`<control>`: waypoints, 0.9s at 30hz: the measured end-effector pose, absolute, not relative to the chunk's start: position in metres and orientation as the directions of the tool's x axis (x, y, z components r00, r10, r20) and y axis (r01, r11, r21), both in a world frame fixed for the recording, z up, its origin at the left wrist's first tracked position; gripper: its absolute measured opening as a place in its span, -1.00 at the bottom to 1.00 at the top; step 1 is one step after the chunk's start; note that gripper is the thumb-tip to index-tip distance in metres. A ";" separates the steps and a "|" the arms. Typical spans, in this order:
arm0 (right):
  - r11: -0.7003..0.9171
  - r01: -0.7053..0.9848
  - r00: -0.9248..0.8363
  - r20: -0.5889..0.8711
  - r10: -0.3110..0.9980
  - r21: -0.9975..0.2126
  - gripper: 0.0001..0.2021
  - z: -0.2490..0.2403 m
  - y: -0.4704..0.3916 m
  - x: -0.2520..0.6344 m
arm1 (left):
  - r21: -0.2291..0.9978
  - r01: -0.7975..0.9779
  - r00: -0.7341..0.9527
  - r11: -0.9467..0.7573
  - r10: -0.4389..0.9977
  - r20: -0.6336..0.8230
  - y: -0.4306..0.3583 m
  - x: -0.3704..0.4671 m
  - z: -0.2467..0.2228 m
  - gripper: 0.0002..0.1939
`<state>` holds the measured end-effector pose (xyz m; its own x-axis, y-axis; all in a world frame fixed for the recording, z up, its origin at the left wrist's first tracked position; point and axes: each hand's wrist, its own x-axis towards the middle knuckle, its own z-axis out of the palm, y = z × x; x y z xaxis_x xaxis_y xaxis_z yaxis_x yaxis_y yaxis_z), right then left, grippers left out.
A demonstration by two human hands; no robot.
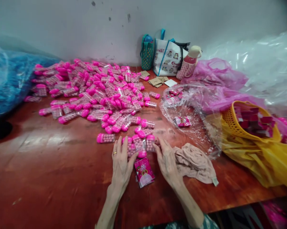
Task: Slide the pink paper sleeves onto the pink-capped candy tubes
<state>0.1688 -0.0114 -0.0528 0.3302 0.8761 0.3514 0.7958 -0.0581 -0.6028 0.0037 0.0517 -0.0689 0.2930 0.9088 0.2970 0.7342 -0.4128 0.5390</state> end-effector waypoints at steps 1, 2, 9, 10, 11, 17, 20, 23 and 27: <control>-0.078 0.788 0.351 0.341 0.872 -0.611 -0.70 -0.048 -0.014 0.171 | 0.566 0.720 0.260 -0.402 0.912 0.318 0.051 0.004 -0.067 -0.41; -0.096 0.780 0.367 0.330 0.870 -0.618 -0.71 -0.045 -0.019 0.171 | 0.588 0.707 0.222 -0.393 0.913 0.343 0.049 0.003 -0.065 -0.44; -0.117 0.702 0.373 0.222 0.901 -0.703 -0.78 -0.050 -0.055 0.138 | 0.649 0.659 0.064 -0.379 0.889 0.454 0.019 -0.005 -0.047 -0.68; -0.121 0.694 0.376 0.214 0.901 -0.710 -0.78 -0.054 -0.057 0.134 | 0.661 0.652 0.061 -0.371 0.895 0.442 0.011 -0.005 -0.048 -0.71; -0.126 0.690 0.380 0.208 0.901 -0.713 -0.79 -0.057 -0.058 0.132 | 0.675 0.643 0.069 -0.362 0.905 0.419 0.004 -0.005 -0.050 -0.72; -0.162 0.589 0.433 0.141 0.890 -0.791 -0.74 -0.064 -0.056 0.136 | 0.756 0.569 0.166 -0.322 0.946 0.278 -0.025 0.003 -0.068 -0.75; -0.157 0.571 0.441 0.140 0.887 -0.805 -0.71 -0.061 -0.054 0.136 | 0.768 0.564 0.151 -0.303 0.953 0.264 -0.026 0.006 -0.070 -0.74; -0.150 0.550 0.449 0.139 0.883 -0.822 -0.70 -0.057 -0.053 0.133 | 0.773 0.568 0.132 -0.282 0.958 0.253 -0.025 0.007 -0.069 -0.75; -0.166 0.494 0.470 0.102 0.877 -0.853 -0.76 -0.054 -0.055 0.130 | 0.777 0.568 0.122 -0.270 0.962 0.245 -0.026 0.006 -0.068 -0.76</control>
